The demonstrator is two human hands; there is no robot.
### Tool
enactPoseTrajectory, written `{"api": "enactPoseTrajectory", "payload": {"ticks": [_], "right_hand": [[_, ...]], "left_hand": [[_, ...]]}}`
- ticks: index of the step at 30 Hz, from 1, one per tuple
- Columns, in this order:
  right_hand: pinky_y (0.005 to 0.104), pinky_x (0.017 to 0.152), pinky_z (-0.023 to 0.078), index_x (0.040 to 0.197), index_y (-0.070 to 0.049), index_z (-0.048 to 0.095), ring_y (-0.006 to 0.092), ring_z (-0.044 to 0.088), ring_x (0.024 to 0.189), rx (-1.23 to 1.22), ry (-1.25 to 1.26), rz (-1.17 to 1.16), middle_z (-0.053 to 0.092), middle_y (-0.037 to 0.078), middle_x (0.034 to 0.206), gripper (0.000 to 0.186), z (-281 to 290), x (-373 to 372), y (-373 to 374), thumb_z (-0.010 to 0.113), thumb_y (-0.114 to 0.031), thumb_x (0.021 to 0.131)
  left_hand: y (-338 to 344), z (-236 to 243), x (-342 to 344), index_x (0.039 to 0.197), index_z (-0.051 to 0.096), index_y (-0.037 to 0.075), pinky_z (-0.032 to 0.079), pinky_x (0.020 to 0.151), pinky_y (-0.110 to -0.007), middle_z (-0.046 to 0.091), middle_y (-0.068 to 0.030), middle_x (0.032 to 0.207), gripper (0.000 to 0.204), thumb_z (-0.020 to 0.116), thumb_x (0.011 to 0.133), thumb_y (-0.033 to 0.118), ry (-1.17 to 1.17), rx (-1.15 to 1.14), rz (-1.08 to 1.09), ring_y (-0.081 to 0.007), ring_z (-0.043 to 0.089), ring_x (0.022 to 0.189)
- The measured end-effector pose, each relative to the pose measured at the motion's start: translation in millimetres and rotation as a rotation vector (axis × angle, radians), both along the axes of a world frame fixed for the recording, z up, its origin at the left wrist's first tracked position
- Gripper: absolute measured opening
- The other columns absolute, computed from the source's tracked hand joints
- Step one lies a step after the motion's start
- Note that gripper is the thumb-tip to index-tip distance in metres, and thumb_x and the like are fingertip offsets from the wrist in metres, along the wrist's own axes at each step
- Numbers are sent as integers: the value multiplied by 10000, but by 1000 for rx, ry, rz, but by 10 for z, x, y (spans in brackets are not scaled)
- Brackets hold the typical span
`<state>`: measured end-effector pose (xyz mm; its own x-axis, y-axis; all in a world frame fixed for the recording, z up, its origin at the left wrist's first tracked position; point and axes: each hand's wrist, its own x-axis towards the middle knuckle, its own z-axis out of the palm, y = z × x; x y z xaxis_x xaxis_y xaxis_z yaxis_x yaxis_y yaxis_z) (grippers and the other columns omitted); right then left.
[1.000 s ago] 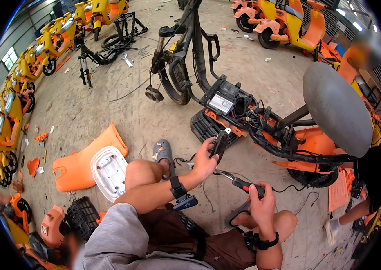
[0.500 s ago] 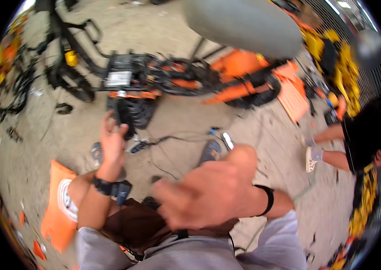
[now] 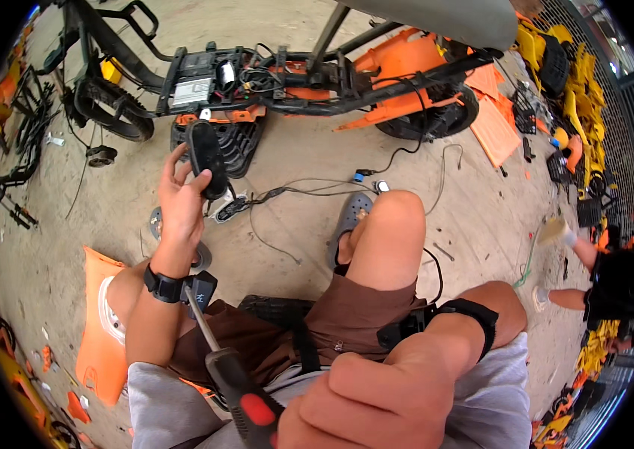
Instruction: The person sits on the floor of a workshop and uses a screwdriver to pry open a black plastic cover on an electric scooter. They manipulate the cover and wires, attempting to separate the casing from the internal components.
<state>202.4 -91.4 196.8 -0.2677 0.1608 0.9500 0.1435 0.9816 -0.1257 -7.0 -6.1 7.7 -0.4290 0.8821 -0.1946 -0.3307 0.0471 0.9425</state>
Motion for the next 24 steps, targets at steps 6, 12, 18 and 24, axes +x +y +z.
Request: {"api": "enactPoseTrajectory", "payload": {"ticks": [6, 12, 18, 24], "right_hand": [[276, 439, 193, 884, -197, 640, 128, 281, 471, -1, -135, 204, 341, -6, 594, 204, 5, 148, 101, 639, -129, 691], [274, 447, 217, 924, -212, 636, 134, 309, 484, 81, -136, 178, 390, 8, 637, 166, -66, 57, 152, 673, -213, 762], [244, 412, 285, 955, -83, 670, 94, 415, 470, -78, -347, 356, 442, -8, 625, 227, -257, 344, 152, 722, -170, 752], [347, 456, 435, 938, -56, 638, 222, 581, 501, -667, -684, -21, 597, 70, 655, 210, -926, 273, 327, 700, -218, 821]], "left_hand": [[-22, 119, 18, 1424, 352, 32, 602, 785, -349, 619, -163, 1180, 569, 511, 898, -117, -26, -26, 10, -226, 665, 980], [-18, 166, 109, 1419, 355, 36, 592, 798, -346, 621, -151, 1182, 569, 508, 893, -119, -43, -37, -14, -219, 664, 979], [0, 193, -78, 1415, 362, 28, 582, 828, -351, 605, -174, 1216, 550, 482, 900, -123, -97, -14, 17, -239, 640, 1042], [-17, 435, -222, 1395, 360, 1, 556, 834, -360, 622, -174, 1149, 577, 489, 852, -146, -220, 30, 84, -238, 643, 993]]}}
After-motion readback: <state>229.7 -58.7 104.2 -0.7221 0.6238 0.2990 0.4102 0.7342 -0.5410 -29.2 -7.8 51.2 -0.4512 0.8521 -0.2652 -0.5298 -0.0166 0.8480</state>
